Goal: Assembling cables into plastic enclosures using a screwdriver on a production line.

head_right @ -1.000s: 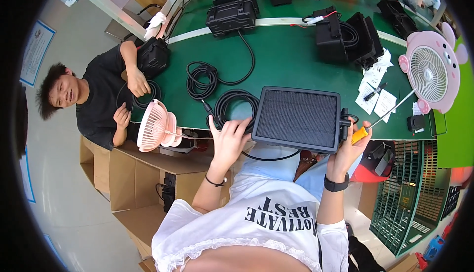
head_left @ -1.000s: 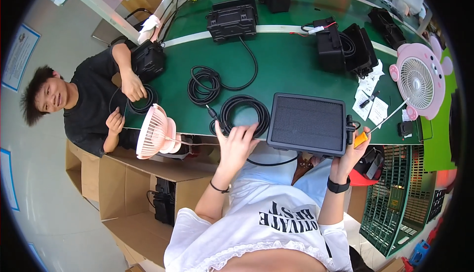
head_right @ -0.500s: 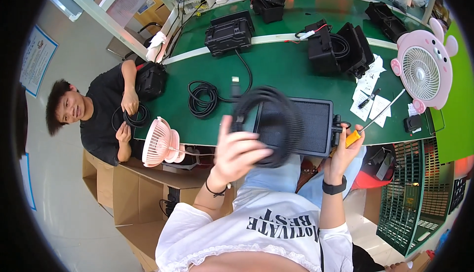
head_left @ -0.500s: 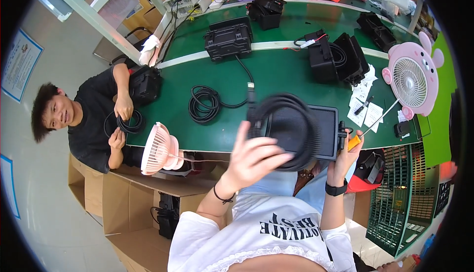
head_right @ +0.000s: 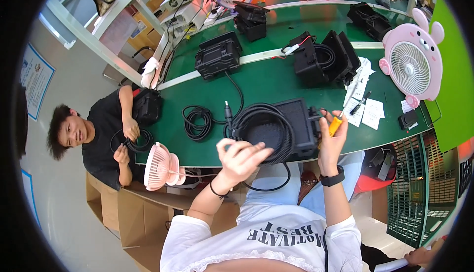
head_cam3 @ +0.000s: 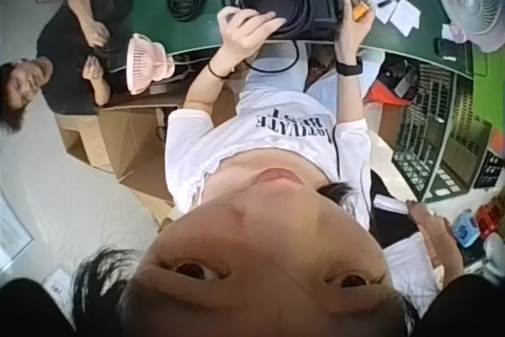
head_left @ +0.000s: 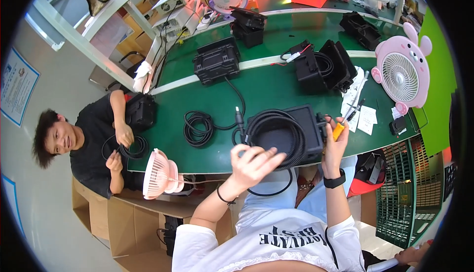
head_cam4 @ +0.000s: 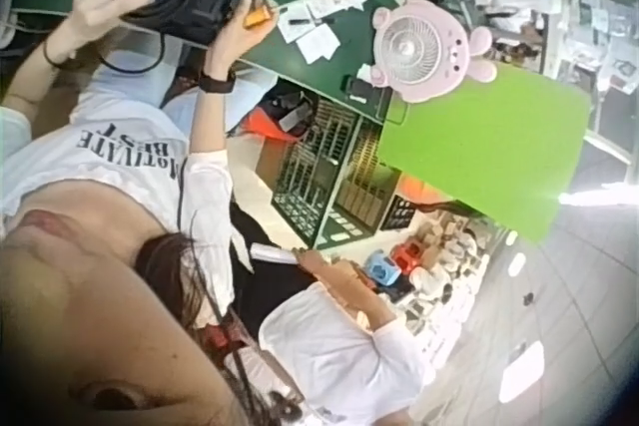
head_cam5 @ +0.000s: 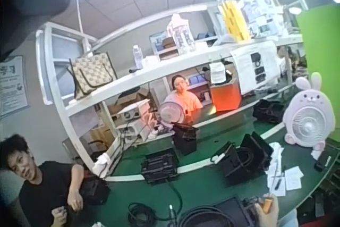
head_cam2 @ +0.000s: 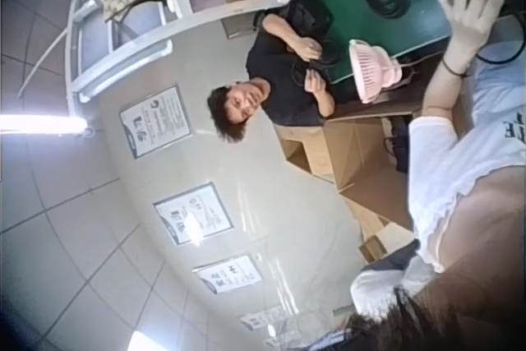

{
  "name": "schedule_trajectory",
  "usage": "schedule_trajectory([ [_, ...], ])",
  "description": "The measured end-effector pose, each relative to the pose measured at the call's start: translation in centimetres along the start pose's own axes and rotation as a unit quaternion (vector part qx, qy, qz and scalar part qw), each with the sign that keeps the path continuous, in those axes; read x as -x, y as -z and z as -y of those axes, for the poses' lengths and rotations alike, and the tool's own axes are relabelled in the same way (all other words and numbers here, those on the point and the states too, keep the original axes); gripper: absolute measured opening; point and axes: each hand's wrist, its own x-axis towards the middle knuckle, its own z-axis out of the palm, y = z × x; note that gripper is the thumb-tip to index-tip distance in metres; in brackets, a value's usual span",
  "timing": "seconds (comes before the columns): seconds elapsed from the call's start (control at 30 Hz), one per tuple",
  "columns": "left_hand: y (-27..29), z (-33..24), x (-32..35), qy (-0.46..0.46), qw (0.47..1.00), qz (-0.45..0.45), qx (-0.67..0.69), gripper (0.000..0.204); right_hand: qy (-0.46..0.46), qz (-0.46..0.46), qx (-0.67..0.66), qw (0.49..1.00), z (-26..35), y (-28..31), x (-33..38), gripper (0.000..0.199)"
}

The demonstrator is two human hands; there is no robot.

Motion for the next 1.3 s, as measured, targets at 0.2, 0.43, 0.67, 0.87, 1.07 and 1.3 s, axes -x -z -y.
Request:
schedule_trajectory([
  [0.2, -0.1, 5.5, -1.8, 0.166, 0.985, -0.052, 0.001, 0.036, 0.037, 0.059, 0.096, 0.993, -2.3, 1.9, -1.2, 0.03],
  [0.43, 0.6, 14.3, -3.2, 0.282, 0.933, -0.07, -0.213, 0.038, 0.011, 0.07, 0.124, 0.99, -2.6, 2.9, -0.9, 0.027],
  [0.67, 1.2, 20.7, 0.7, 0.409, 0.853, 0.132, -0.295, 0.061, -0.001, 0.073, 0.119, 0.99, -2.6, 2.8, -0.8, 0.028],
  [0.87, 0.6, 18.7, -5.2, 0.303, 0.931, 0.079, -0.19, 0.058, -0.024, 0.082, 0.111, 0.99, -2.2, 2.8, -1.2, 0.028],
  [1.07, -11.3, 18.7, -14.8, 0.252, 0.938, 0.236, -0.033, 0.044, -0.078, 0.111, 0.112, 0.984, -1.8, 3.4, -2.1, 0.028],
  [1.3, -26.1, 29.2, -12.2, 0.301, 0.917, 0.232, -0.118, 0.059, -0.131, 0.166, 0.115, 0.971, -1.6, 3.6, -2.6, 0.026],
])
